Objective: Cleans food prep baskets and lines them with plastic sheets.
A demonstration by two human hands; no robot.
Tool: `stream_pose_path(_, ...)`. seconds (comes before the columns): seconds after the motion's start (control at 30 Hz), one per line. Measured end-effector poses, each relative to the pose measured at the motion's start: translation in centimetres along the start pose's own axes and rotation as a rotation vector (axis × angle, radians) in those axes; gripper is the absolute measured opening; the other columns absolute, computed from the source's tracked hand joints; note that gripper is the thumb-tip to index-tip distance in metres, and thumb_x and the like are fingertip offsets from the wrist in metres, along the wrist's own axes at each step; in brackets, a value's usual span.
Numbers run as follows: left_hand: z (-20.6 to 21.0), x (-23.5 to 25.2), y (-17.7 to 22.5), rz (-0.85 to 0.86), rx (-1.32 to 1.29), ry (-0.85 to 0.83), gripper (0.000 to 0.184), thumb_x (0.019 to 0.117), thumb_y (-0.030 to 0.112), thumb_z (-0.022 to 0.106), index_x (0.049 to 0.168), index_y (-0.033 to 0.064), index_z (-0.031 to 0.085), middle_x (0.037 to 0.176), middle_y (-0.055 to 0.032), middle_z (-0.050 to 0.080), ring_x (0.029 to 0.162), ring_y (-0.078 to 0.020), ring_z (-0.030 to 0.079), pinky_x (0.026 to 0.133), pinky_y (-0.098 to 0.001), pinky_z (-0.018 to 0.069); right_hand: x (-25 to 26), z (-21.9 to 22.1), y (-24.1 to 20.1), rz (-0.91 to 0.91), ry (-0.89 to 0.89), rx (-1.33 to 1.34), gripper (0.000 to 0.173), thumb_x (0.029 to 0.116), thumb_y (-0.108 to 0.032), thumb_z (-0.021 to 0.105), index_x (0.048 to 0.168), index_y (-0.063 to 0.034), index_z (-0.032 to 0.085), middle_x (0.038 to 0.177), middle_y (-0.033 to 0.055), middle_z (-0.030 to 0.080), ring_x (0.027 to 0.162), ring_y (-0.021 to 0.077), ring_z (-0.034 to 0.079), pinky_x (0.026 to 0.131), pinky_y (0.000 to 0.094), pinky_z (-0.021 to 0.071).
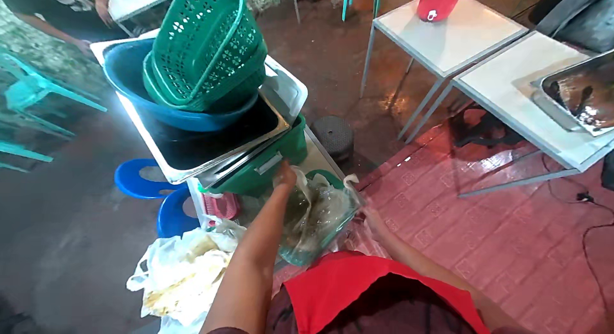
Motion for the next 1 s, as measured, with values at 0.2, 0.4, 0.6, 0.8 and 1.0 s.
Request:
stream_pose_path(0.2, -0.4, -3.8, 7.4, 0.678, -0.001, 0.038, 0.036, 0.0926, -0.002, 0.061, 0.127, 0.0046, 0.067, 0.143, -0.0176, 0.058, 0.135, -0.0379, 0.052, 0.112, -0.0597, 0.0391, 1.9, -2.2, 1.8, 0.128, -0.031, -0.418, 0.039, 0.1123, -0.022, 0.041, 0.137, 0.0054, 0.055, 0.117, 0.0210, 0.068, 0.097, 0.0230, 0.070, 0.089, 0.0392, 0.0567)
stream_pose_path(0.4, 3.9, -4.3, 10.5, 0.738, 0.263, -0.254, 0.037, 0.0995, 0.009, 0.059, 0.136, 0.0130, 0.064, 0.151, -0.0129, 0.053, 0.142, -0.0342, 0.046, 0.117, -0.0603, 0.0314, 2.5, -2.3, 5.1, 0.299, -0.015, -0.402, 0.039, 0.1129, -0.023, 0.038, 0.140, 0.0026, 0.052, 0.122, 0.0224, 0.064, 0.096, 0.0271, 0.066, 0.084, 0.0422, 0.0544)
stream_pose_path(0.6, 6.1, -1.2, 7.8, 0.589, 0.413, -0.318, 0.042, 0.1050, 0.019, 0.055, 0.147, 0.0169, 0.056, 0.153, -0.0139, 0.051, 0.144, -0.0373, 0.044, 0.118, -0.0646, 0.0273, 2.4, -1.2, -5.5, -0.246, 0.046, -0.609, 0.041, 0.1088, -0.025, 0.047, 0.136, 0.0041, 0.057, 0.129, 0.0228, 0.064, 0.116, 0.0294, 0.066, 0.103, 0.0448, 0.0529)
stream_pose_path(0.8, 5.8, 0.4, 7.7, 0.469, 0.473, -0.262, 0.040, 0.1017, 0.019, 0.061, 0.141, 0.0116, 0.061, 0.136, -0.0223, 0.062, 0.130, -0.0431, 0.054, 0.110, -0.0651, 0.0357, 4.6, 4.4, -9.8, -0.128, -0.197, -1.229, 0.050, 0.0958, -0.031, 0.070, 0.137, -0.0030, 0.060, 0.134, 0.0221, 0.063, 0.128, 0.0372, 0.059, 0.109, 0.0576, 0.0447)
stream_pose_path(1.0, 2.1, -0.5, 8.0, 0.783, 0.314, -0.263, 0.032, 0.0942, 0.000, 0.066, 0.126, 0.0067, 0.068, 0.131, -0.0174, 0.066, 0.122, -0.0396, 0.063, 0.102, -0.0611, 0.0485, 1.0, 5.4, -12.1, -0.256, -0.333, -0.943, 0.049, 0.1005, -0.038, 0.066, 0.127, 0.0025, 0.064, 0.120, 0.0236, 0.068, 0.113, 0.0334, 0.065, 0.103, 0.0523, 0.0493)
Point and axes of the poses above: each hand's wrist, its own x-axis towards the middle knuckle, its own z-axis out of the palm, y = z × x, the point moved 4 cm from there along x, towards the middle knuckle
